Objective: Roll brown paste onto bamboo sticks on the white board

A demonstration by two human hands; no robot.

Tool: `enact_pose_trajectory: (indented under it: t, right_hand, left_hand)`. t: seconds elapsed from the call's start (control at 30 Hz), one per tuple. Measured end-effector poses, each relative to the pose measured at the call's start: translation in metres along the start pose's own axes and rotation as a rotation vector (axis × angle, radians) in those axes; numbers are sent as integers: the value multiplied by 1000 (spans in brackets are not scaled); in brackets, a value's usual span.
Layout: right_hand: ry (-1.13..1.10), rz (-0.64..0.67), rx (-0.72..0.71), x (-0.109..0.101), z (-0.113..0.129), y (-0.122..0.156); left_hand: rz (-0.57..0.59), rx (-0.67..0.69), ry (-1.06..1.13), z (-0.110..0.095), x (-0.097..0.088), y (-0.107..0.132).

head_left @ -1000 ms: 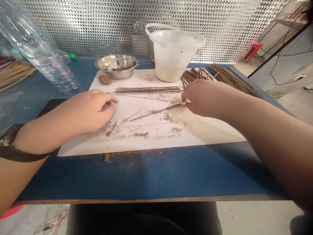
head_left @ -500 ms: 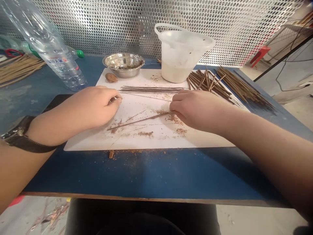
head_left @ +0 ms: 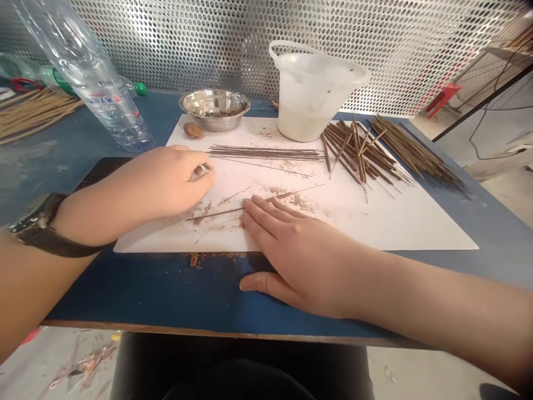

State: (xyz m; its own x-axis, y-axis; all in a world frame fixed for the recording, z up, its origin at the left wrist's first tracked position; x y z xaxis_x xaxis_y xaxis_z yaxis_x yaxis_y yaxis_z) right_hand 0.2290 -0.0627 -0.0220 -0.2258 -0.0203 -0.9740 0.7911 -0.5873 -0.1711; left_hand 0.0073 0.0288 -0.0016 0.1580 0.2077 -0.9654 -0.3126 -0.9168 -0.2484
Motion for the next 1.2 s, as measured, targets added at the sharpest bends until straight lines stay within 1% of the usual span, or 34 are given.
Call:
enact_pose_trajectory:
  t: [0.1,0.23,0.3,0.4,0.5,0.6,0.7,0.8,0.9,1.03,1.2]
  right_hand:
    - [9,21,27,5,-4,-7]
    - [27,4,49,4,-9,-15]
    - [38,-3,43,1,-4,-11]
    - [64,-5,49,-5,2,-4]
    - [67,-24,80,-4,-2,-5]
    - [47,-29,104,0,-9,-9]
    - [41,-5,127,-2,-4,-5]
    - [51,3,145,-6,4,0]
    - [51,1,165,-4,2,-4]
    - [48,16,154,-2,-6,-10]
    - [59,15,159,-6,2,-1]
  left_hand:
    - [7,-9,-43,1,1,-1]
    - [21,-16,-65,-2,0,-2]
    - [23,-26,-67,-1,1,-2]
    - [8,2,-58,0,2,-1]
    - [-1,13,-53,0,3,-1]
    - [16,-22,-68,-1,3,-2]
    - [25,-27,-75,0,2,-1]
    - [8,1,-68,1,3,0]
    - [-14,23,-60,2,4,0]
    - [-3,3,-71,2,4,-1]
    - [27,-21,-91,0,3,-2]
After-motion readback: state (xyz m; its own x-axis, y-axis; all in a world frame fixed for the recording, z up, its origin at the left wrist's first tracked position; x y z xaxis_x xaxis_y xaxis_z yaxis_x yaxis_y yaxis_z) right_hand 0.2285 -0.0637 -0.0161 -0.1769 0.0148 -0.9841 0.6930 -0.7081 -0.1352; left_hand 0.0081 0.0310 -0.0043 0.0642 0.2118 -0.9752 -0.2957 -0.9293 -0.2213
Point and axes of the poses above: each hand's wrist, its own y-axis away from the middle knuckle, its own x-axis out of the palm, z = x × y, the point moved 4 cm from there along -y, towards the middle knuckle, and after that the axes turned 10 degrees about -z, right-handed, at the moved point
